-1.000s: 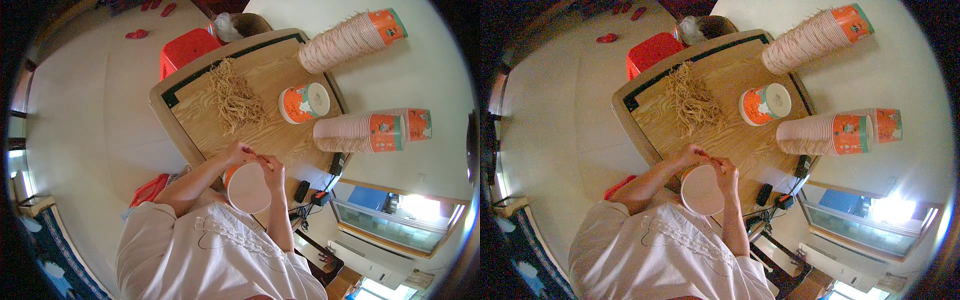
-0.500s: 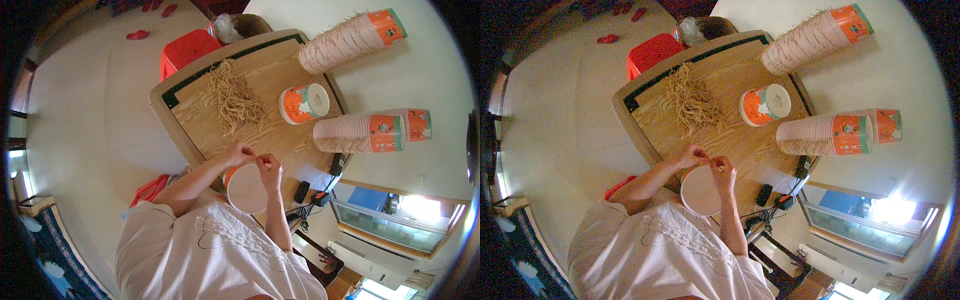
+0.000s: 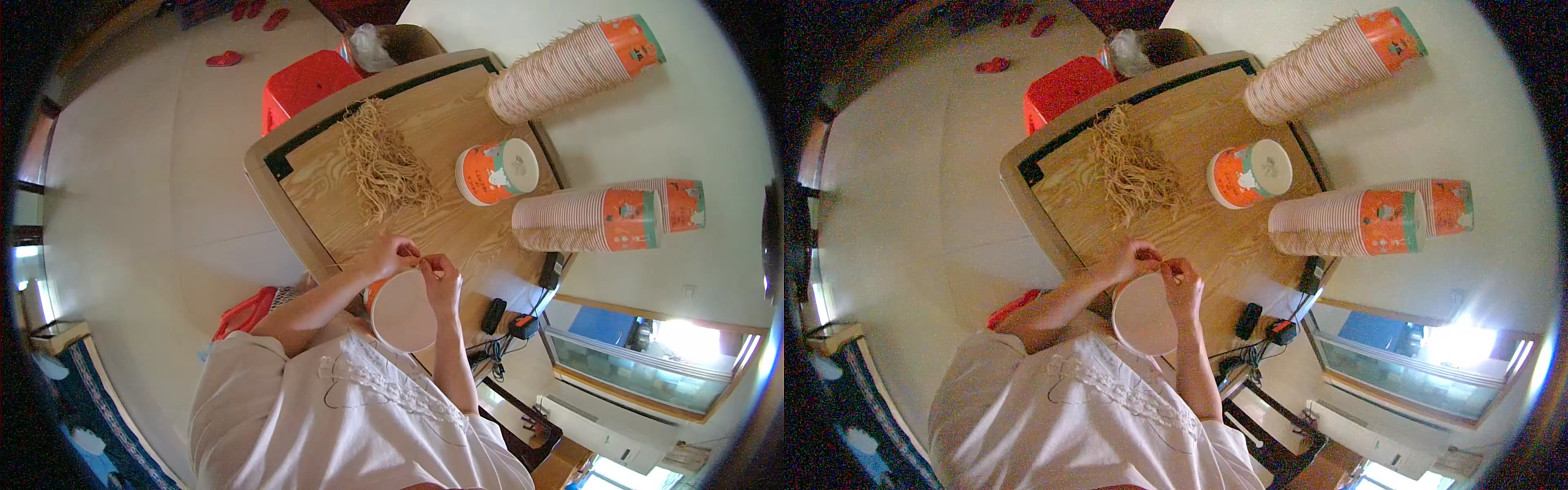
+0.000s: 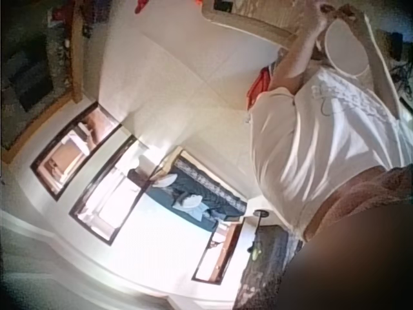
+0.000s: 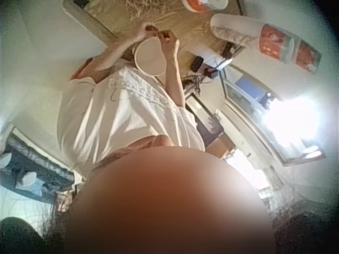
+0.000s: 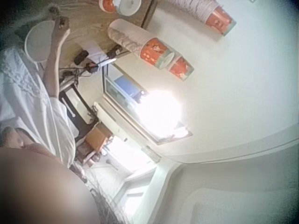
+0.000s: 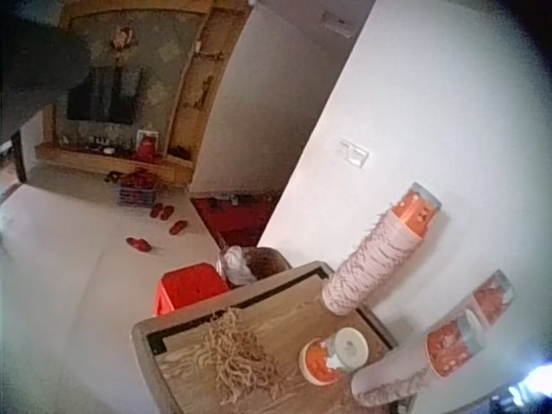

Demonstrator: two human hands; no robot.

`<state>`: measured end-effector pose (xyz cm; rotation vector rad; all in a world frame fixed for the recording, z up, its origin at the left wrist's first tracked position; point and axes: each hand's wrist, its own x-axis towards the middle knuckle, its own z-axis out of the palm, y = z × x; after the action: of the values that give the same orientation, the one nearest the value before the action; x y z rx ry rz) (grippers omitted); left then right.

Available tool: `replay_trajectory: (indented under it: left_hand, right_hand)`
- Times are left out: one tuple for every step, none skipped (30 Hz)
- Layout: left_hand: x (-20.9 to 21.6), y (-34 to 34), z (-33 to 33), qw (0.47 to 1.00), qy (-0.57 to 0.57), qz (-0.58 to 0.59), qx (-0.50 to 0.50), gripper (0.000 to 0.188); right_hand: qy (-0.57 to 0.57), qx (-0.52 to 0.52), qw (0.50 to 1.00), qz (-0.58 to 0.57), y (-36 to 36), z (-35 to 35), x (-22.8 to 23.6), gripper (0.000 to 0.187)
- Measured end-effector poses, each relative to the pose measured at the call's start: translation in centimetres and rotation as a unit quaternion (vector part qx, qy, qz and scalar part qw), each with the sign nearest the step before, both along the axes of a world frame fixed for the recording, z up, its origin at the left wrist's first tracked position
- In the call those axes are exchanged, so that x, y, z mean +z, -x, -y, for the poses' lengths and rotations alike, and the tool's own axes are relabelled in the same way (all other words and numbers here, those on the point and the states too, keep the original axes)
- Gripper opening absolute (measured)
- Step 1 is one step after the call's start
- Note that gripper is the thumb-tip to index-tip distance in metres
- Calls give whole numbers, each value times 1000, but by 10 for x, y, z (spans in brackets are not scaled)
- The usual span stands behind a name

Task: Placing decorative straw material into paper cups at a packaging station.

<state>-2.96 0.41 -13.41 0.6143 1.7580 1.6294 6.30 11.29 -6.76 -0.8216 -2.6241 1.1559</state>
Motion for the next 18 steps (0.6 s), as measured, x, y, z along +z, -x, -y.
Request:
replay_trajectory:
  left_hand:
    - [0, 0, -1, 1000, 0, 0, 0, 16]
    - [-1, -1, -2, 1000, 14, -9, -1, 15]
    - [-2, -1, -2, 999, 28, -19, -1, 14]
    - [-7, -1, -3, 999, 29, -19, 0, 14]
    - [-12, -2, -4, 1000, 21, 1, 5, 13]
    - [-17, -2, -4, 1000, 14, 20, 10, 13]
    - [-14, 0, -3, 1000, 14, 20, 8, 13]
    - [-10, 2, -1, 997, -8, 79, -7, 13]
    - [-7, 4, 1, 990, -30, 138, -21, 13]
    - [-3, 5, 2, 990, -29, 138, -22, 13]
    - [1, 7, 3, 987, -15, 154, -35, 13]
    - [3, 8, 4, 984, -2, 170, -49, 13]
    - [2, 8, 5, 984, -1, 170, -48, 13]
    - [-1, 9, 5, 982, -2, 179, -53, 14]
    - [-2, 9, 6, 980, -3, 188, -57, 15]
    - [-4, 10, 6, 980, -3, 188, -58, 15]
    - [-5, 11, 6, 978, -8, 198, -63, 15]
    - [-6, 11, 6, 976, -13, 207, -68, 15]
  right_hand:
    - [4, -1, 1000, 4, 0, 1, 3, 11]
    - [8, -1, 1000, 7, 0, 2, 4, 11]
    - [9, -2, 1000, 8, 0, 1, 2, 11]
    - [13, 4, 1000, -9, 0, 1, 0, 11]
    - [18, 10, 999, -27, -1, 1, -1, 11]
    - [19, 11, 999, -26, -2, 1, -1, 11]
    - [28, -3, 999, -21, -3, 0, -1, 11]
    - [38, -18, 999, -15, -4, -1, -1, 11]
    - [38, -19, 999, -15, -4, -2, -1, 11]
    - [44, -18, 999, -16, -4, -2, 0, 12]
    - [50, -17, 998, -17, -4, -2, 1, 12]
    - [50, -18, 998, -18, -5, -3, 0, 12]
    - [54, -13, 998, -17, -5, -2, 0, 12]
    - [58, -9, 998, -17, -5, -2, -1, 12]
    - [58, -8, 998, -17, -5, -2, 0, 12]
    - [63, 0, 998, -11, -5, -3, 1, 13]
    - [68, 9, 998, -5, -5, -4, 2, 14]
    - [68, 9, 998, -6, -5, -6, 2, 14]
